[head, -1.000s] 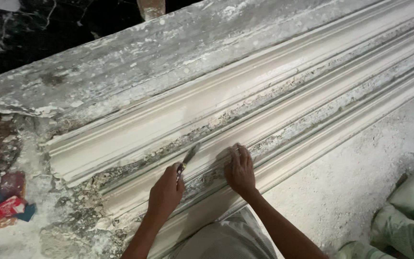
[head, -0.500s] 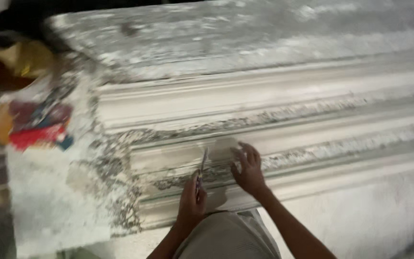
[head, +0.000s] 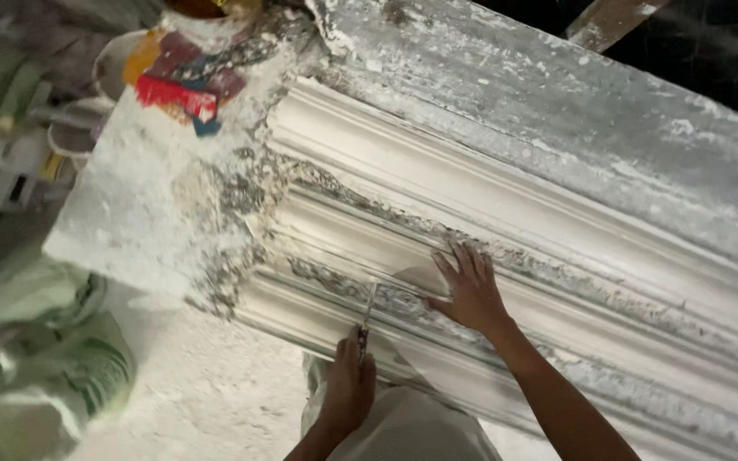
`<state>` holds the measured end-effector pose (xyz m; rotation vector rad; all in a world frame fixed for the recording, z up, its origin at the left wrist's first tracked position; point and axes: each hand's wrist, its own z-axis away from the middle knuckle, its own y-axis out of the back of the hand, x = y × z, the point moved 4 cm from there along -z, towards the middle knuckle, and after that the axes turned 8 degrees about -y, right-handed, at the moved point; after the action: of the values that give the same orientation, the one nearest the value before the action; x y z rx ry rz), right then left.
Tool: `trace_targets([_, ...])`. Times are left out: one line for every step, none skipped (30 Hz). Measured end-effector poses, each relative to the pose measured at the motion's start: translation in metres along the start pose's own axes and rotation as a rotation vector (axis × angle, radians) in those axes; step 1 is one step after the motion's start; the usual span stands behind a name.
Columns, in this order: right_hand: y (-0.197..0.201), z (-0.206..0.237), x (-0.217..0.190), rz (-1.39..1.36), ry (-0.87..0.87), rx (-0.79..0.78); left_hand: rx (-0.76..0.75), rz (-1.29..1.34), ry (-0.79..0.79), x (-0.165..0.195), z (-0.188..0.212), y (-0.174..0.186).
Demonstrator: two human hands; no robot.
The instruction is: The person scrapes dried plaster residue from the grooves of decorative cornice moldings using a small hand scraper, running the blade along the fluted channels of each strip and moving between moldings laid on the workshop bench.
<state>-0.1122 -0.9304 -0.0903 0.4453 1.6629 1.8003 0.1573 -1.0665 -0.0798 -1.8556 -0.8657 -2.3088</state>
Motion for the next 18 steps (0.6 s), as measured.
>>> trace_targets([-0.002, 0.006, 0.01, 0.015, 0.017, -0.004, 0.003, -0.003, 0.037, 0.0, 0.002, -0.019])
trace_targets([0.001, 0.013, 0.021, 0.021, 0.059, 0.077, 0.045, -0.012, 0.039, 0.004, 0.003, -0.039])
trace_targets([0.006, 0.024, 0.033, 0.026, 0.105, 0.154, 0.089, -0.02, 0.045, 0.008, 0.001, -0.059])
trace_targets([0.01, 0.033, 0.045, 0.029, 0.153, 0.229, 0.135, -0.026, 0.054, 0.012, -0.002, -0.08])
trace_targets([0.009, 0.04, 0.055, 0.039, 0.145, 0.225, 0.225, -0.058, 0.033, 0.019, -0.006, -0.099])
trace_targets([0.009, 0.048, 0.065, 0.05, 0.135, 0.222, 0.313, -0.092, 0.011, 0.024, -0.012, -0.116])
trace_targets([0.007, 0.052, 0.072, 0.061, 0.122, 0.221, 0.332, -0.27, -0.074, 0.034, -0.02, -0.135])
trace_targets([0.007, 0.058, 0.075, 0.034, 0.147, 0.25, 0.341, -0.45, -0.151, 0.042, -0.029, -0.154])
trace_targets([0.007, 0.061, 0.077, 0.005, 0.169, 0.273, 0.34, -0.63, -0.222, 0.048, -0.036, -0.167])
trace_targets([0.006, 0.064, 0.077, -0.027, 0.193, 0.3, 0.369, -0.64, -0.216, 0.052, -0.042, -0.178])
trace_targets([0.005, 0.065, 0.077, -0.018, 0.207, 0.312, 0.402, -0.661, -0.219, 0.054, -0.051, -0.18])
trace_targets([0.004, 0.064, 0.075, -0.012, 0.213, 0.327, 0.422, -0.555, -0.061, 0.048, -0.06, -0.174])
trace_targets([0.004, 0.066, 0.074, -0.002, 0.214, 0.338, 0.432, -0.44, 0.093, 0.039, -0.068, -0.164])
trace_targets([0.004, 0.066, 0.073, 0.0, 0.216, 0.35, 0.439, -0.318, 0.246, 0.031, -0.074, -0.153])
trace_targets([0.005, 0.065, 0.072, 0.007, 0.219, 0.365, 0.442, -0.187, 0.391, 0.025, -0.075, -0.149])
trace_targets([0.005, 0.065, 0.071, 0.017, 0.228, 0.375, 0.549, -0.24, 0.269, 0.034, -0.076, -0.14])
trace_targets([0.005, 0.065, 0.069, 0.007, 0.226, 0.365, 0.653, -0.308, 0.14, 0.045, -0.076, -0.133])
trace_targets([0.006, 0.065, 0.07, -0.002, 0.221, 0.369, 0.753, -0.381, -0.007, 0.053, -0.077, -0.127])
